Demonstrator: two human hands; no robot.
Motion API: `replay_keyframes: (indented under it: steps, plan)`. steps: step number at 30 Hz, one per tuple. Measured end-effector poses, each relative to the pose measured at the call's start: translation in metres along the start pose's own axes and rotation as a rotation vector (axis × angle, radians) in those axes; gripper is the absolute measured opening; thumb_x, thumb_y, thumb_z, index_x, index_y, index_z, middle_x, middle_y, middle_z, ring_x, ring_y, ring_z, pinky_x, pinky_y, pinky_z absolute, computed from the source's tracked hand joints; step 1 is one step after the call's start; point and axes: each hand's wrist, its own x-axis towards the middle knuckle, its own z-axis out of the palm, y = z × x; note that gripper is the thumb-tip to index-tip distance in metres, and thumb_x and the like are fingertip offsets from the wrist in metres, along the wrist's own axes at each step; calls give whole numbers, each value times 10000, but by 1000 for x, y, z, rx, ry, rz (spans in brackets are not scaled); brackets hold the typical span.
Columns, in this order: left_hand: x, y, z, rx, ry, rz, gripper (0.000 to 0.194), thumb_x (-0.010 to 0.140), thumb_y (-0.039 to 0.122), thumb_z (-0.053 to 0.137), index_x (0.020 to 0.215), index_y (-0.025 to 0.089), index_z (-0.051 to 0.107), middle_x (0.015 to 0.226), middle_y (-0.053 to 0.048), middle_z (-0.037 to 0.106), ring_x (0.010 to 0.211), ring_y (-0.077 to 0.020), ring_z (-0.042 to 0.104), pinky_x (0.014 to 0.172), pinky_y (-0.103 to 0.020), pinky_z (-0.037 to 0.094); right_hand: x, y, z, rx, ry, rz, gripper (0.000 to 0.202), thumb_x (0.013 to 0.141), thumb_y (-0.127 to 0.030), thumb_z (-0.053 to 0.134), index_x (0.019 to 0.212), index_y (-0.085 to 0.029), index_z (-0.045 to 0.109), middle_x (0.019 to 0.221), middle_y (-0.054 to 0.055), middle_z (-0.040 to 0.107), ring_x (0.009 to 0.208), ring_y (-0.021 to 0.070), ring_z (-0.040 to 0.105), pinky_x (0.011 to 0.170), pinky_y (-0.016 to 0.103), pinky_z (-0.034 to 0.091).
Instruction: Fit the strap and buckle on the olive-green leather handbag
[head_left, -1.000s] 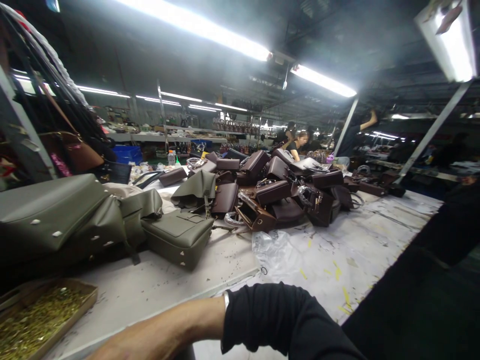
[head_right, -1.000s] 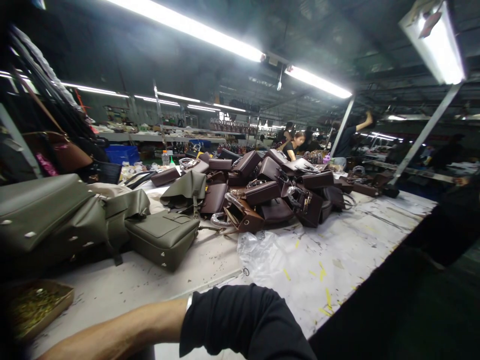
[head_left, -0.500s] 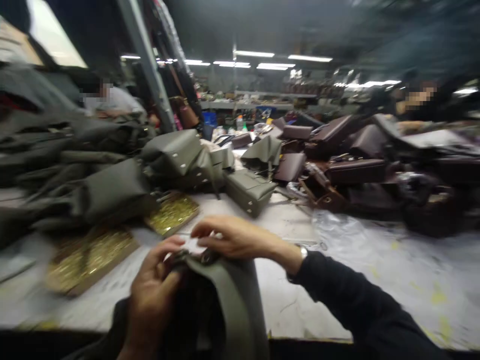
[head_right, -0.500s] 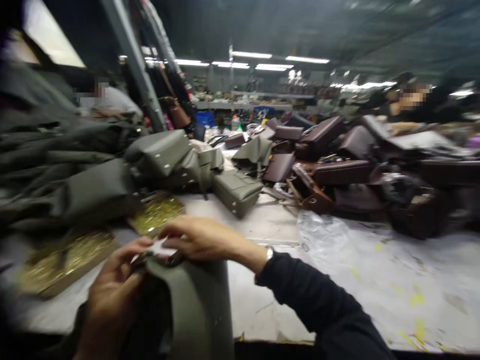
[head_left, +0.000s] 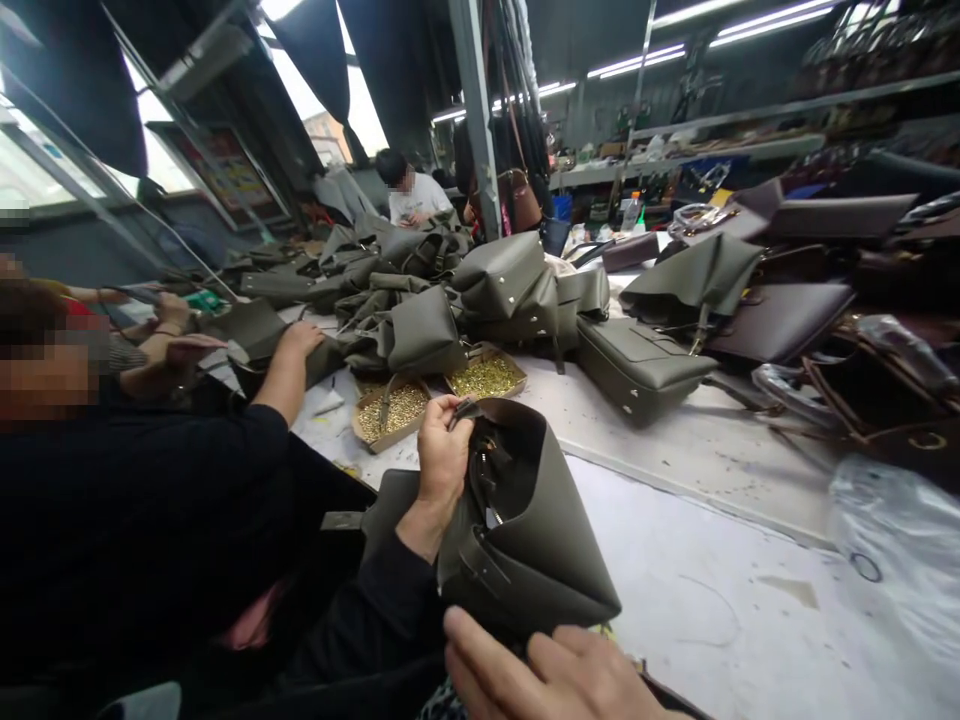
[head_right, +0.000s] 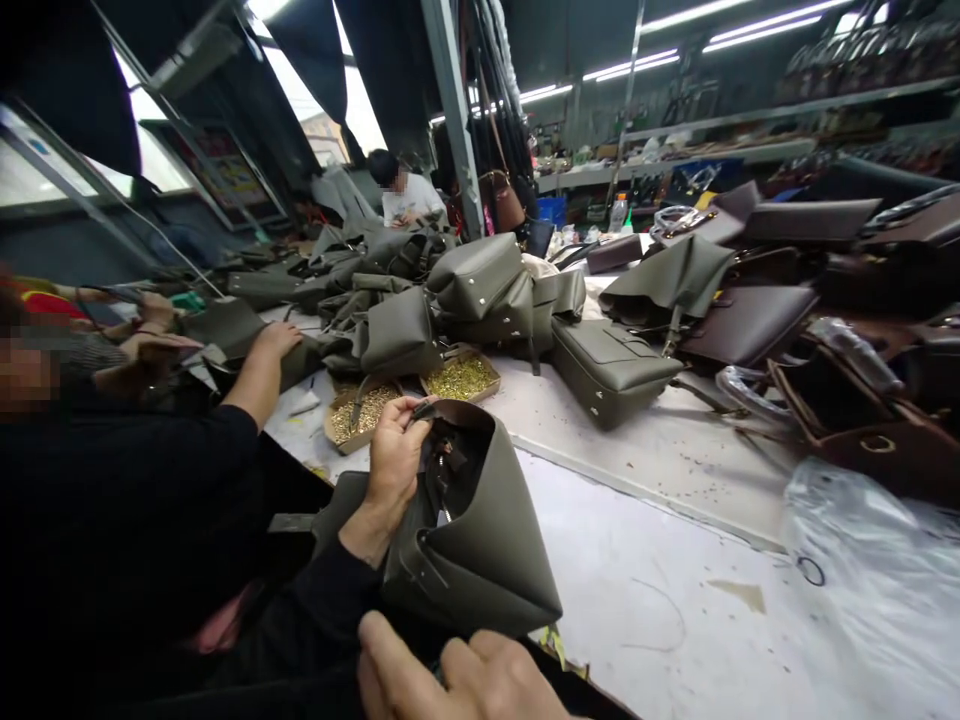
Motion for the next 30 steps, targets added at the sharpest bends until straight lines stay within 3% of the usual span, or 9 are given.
replay_keyframes:
  steps: [2, 4, 8, 13, 16, 19, 22, 25, 30]
  plan:
    - [4, -3, 0, 68, -30, 31, 293, 793, 278, 643, 1037, 184, 509, 1082, -112, 724, 1033, -230, 710, 917, -355, 572, 14, 2, 7, -51, -105, -94, 516, 879, -273, 667, 1372, -136, 598, 1296, 126, 684, 485, 122, 453, 360, 297, 391]
    - [11, -1, -3, 162, -70, 73, 269, 788, 245, 613, 1033, 182, 523, 1014, -86, 720, 959, -212, 711, 882, -334, 568, 23, 6, 10, -142, -225, -74, 621, 867, -288, 611, 1441, -73, 512, 1483, 197, 523, 600, 165, 542, 477, 339, 491]
    - [26, 16, -23, 388, -243, 168, 401, 718, 140, 569, 1114, 186, 613, 1010, -52, 711, 952, -207, 685, 927, -345, 534, 22, 12, 11, -227, -321, 28, 556, 865, -213, 548, 1410, -110, 514, 1304, 183, 636, 793, 265, 611, 657, 414, 530]
    - [39, 50, -54, 717, -529, 284, 376, 699, 123, 564, 1012, 227, 744, 1038, -37, 716, 1018, -245, 655, 971, -357, 483, 20, 25, -9, -116, -299, 31, 278, 741, -153, 686, 993, -229, 595, 925, 47, 688, 530, 192, 501, 465, 354, 400]
    - [48, 65, -65, 1101, -624, 366, 333, 780, 194, 535, 1054, 206, 723, 1049, -57, 711, 969, -250, 667, 867, -334, 496, 18, 50, -30, -119, -266, 55, 234, 728, -65, 665, 858, -228, 559, 1124, 56, 707, 576, 178, 535, 484, 335, 424]
    - [53, 80, -68, 1227, -631, 376, 246, 799, 268, 571, 978, 178, 715, 1012, -87, 714, 919, -279, 676, 802, -342, 489, 9, 91, -46, -219, -188, 158, 238, 817, 6, 545, 899, -212, 590, 1371, 94, 615, 698, 176, 618, 567, 313, 477]
    - [43, 102, -64, 1364, -702, 420, 203, 820, 359, 626, 780, 172, 693, 862, -107, 707, 813, -306, 676, 713, -351, 460, -1, 135, -50, -230, -104, 399, 204, 960, -88, 494, 988, -236, 631, 1483, 84, 512, 830, 170, 679, 594, 284, 492]
    - [14, 128, -56, 1504, -861, 466, 373, 880, 483, 624, 663, 183, 666, 730, -98, 692, 691, -288, 659, 618, -337, 399, -9, 165, -42, -143, -51, 584, 136, 1013, -223, 515, 1031, -257, 646, 1400, 61, 571, 907, 196, 700, 667, 303, 547]
    - [-32, 136, -40, 1455, -1116, 482, 395, 980, 365, 507, 671, 177, 666, 696, -73, 693, 632, -236, 644, 577, -328, 359, -21, 179, -16, 52, -26, 545, 239, 1012, -203, 477, 1188, -235, 636, 1328, 95, 614, 1174, 262, 625, 962, 413, 565]
